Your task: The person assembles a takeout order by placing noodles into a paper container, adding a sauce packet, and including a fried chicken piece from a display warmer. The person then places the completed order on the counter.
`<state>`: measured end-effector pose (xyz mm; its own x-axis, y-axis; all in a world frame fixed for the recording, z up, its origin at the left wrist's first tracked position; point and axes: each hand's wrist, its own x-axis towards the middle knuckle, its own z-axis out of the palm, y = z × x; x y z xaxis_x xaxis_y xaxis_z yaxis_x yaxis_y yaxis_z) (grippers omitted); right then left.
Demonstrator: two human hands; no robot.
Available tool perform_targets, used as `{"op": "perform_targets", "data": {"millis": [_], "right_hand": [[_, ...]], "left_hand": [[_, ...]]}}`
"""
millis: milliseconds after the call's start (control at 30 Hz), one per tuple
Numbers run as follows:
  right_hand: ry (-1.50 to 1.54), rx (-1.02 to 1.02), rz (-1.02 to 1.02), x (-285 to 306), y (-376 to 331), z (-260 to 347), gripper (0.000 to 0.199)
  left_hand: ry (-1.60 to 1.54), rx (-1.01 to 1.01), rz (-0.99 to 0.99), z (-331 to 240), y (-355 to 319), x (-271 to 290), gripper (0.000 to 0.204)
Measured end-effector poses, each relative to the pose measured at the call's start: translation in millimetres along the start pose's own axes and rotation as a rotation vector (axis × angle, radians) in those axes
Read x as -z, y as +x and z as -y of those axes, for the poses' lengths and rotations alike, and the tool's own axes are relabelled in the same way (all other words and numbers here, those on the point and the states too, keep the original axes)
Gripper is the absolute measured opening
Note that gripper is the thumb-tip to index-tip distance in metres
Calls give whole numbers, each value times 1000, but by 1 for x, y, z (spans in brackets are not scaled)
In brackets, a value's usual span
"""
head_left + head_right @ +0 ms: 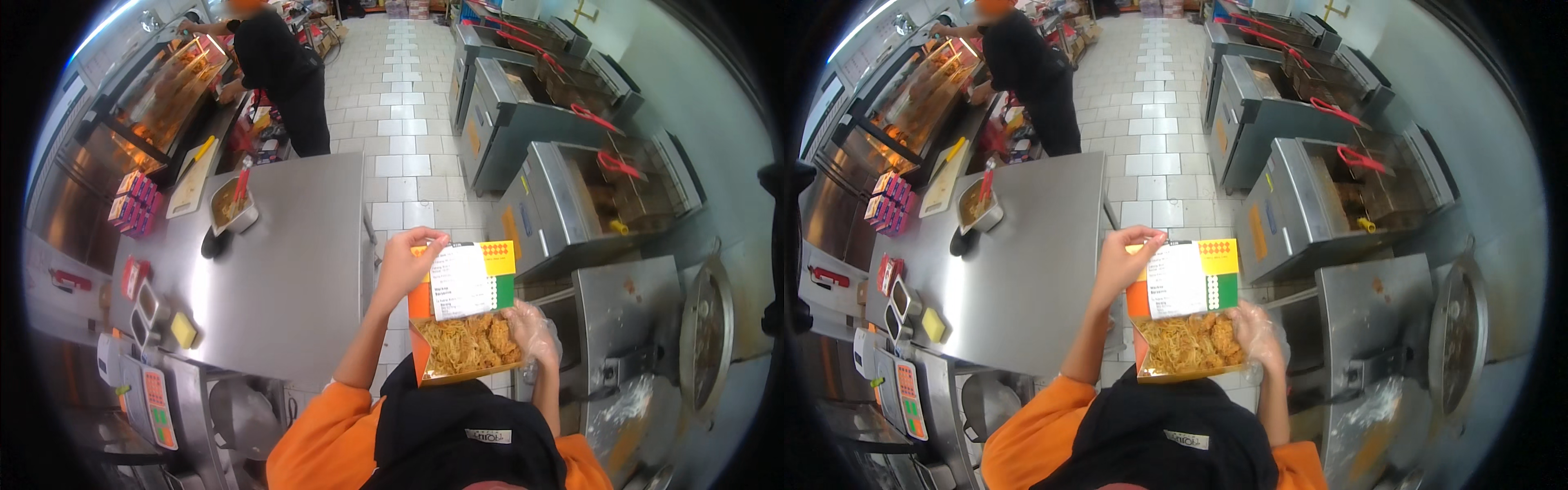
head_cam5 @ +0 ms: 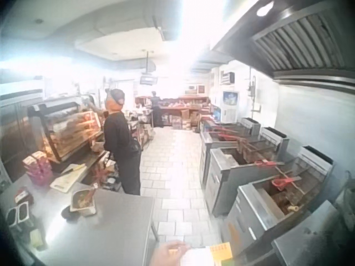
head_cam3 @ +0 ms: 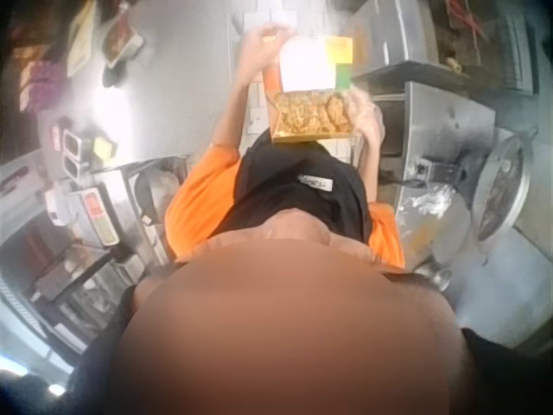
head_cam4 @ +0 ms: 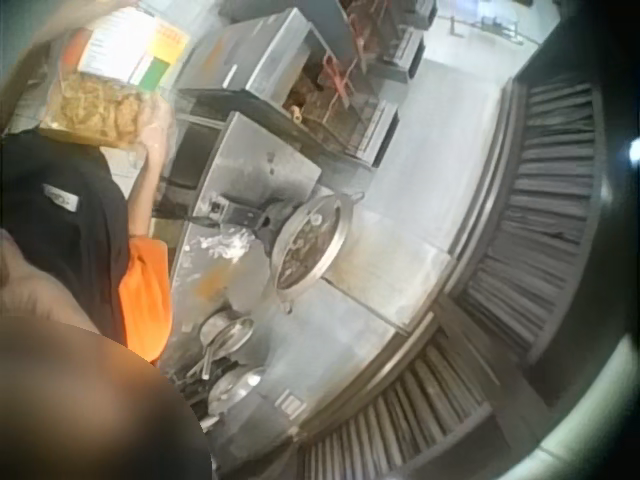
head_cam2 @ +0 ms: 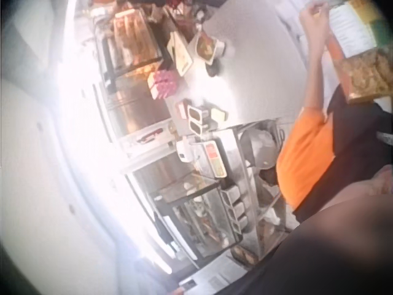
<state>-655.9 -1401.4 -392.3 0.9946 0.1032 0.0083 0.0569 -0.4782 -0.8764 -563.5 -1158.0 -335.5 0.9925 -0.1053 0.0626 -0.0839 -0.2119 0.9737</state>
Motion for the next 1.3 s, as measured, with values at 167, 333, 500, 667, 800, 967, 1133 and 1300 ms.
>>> {"op": "perform_targets", "data": {"millis": [167,333,500,667,800,967,1133,1300], "right_hand": [[-76,-81,27,61,112,-19,22],[-114,-24,105,91,235,-6,25],[-19,-132,264,92,359,-9,25],[-77,121,310,82,506,12,24],[-29,195,407,60,621,53,23],[-175,170,541,7,748,90,24],[35,222,714,-89,875,127,23],[-182,340,682,-176,1000,172,22]], "left_hand": [[13,60,-1,3,134,-16,32],[168,175,-42,-6,246,-2,35],[414,224,-104,7,343,26,34],[654,-258,-473,-3,432,58,24],[687,-513,-694,-29,483,91,22],[836,-192,-964,-32,502,118,49],[663,94,-958,18,594,204,67],[-56,-24,-972,43,699,325,49]]}}
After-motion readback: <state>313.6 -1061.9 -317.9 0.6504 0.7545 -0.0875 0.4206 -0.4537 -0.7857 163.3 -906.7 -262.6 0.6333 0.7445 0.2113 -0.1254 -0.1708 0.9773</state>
